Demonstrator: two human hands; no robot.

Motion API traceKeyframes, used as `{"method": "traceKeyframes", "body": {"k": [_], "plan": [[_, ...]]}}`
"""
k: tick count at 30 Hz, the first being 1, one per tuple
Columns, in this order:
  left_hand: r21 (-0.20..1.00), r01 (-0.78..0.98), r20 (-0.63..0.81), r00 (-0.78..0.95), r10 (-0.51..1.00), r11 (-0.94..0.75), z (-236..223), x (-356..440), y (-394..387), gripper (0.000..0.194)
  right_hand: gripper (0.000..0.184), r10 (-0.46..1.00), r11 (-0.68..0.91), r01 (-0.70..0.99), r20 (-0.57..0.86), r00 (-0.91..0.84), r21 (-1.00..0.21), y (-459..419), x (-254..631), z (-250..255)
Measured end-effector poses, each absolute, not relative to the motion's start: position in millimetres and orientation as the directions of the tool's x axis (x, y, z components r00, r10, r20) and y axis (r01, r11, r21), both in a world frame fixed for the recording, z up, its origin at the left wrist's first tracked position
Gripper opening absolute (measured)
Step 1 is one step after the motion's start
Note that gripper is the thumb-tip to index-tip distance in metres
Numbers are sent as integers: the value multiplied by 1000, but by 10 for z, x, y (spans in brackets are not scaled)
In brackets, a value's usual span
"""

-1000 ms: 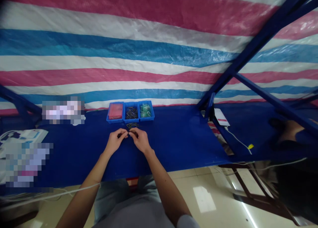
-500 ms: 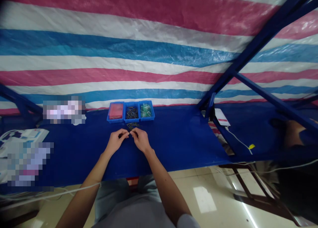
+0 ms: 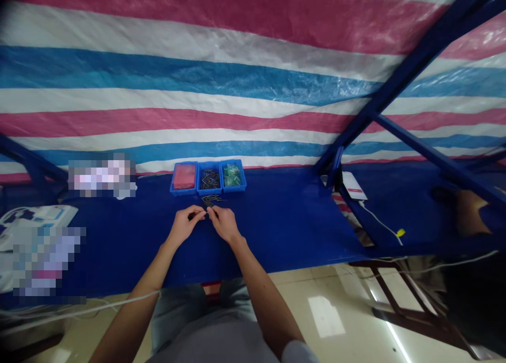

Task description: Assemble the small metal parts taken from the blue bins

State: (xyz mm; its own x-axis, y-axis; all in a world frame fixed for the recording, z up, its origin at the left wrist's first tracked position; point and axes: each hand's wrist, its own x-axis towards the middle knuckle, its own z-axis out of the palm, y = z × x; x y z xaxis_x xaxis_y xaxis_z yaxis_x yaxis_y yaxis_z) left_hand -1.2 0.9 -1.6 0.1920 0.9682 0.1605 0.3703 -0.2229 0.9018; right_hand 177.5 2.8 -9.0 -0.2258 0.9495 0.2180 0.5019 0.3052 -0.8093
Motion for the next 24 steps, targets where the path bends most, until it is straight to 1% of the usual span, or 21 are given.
{"method": "traceKeyframes", "body": {"k": [4, 5, 9, 12, 15, 21, 24], "plan": [[903, 368, 166, 175, 970, -221, -9, -16, 9, 25, 46, 950, 303, 478, 221, -221, -825, 21, 1772, -71], [905, 366, 166, 169, 972, -218, -9, -19, 11, 25, 43, 950, 303, 456, 227, -214, -837, 18, 1772, -65], [914, 347, 170, 143, 975, -210, -28, -34, 23, 25, 23, 947, 314, 369, 258, -194, -875, 9, 1768, -54], [919, 336, 169, 134, 976, -206, -44, -38, 30, 24, 19, 940, 333, 363, 277, -196, -870, 11, 1765, -54], [918, 338, 172, 138, 975, -210, -43, -34, 31, 24, 22, 932, 356, 372, 298, -205, -857, 13, 1765, -45], [910, 360, 166, 142, 976, -208, -5, -22, 19, 27, 33, 927, 371, 417, 308, -212, -830, 8, 1773, -24], [912, 358, 160, 145, 976, -203, 16, -21, 13, 28, 34, 929, 368, 408, 311, -200, -836, 5, 1778, -18]]}}
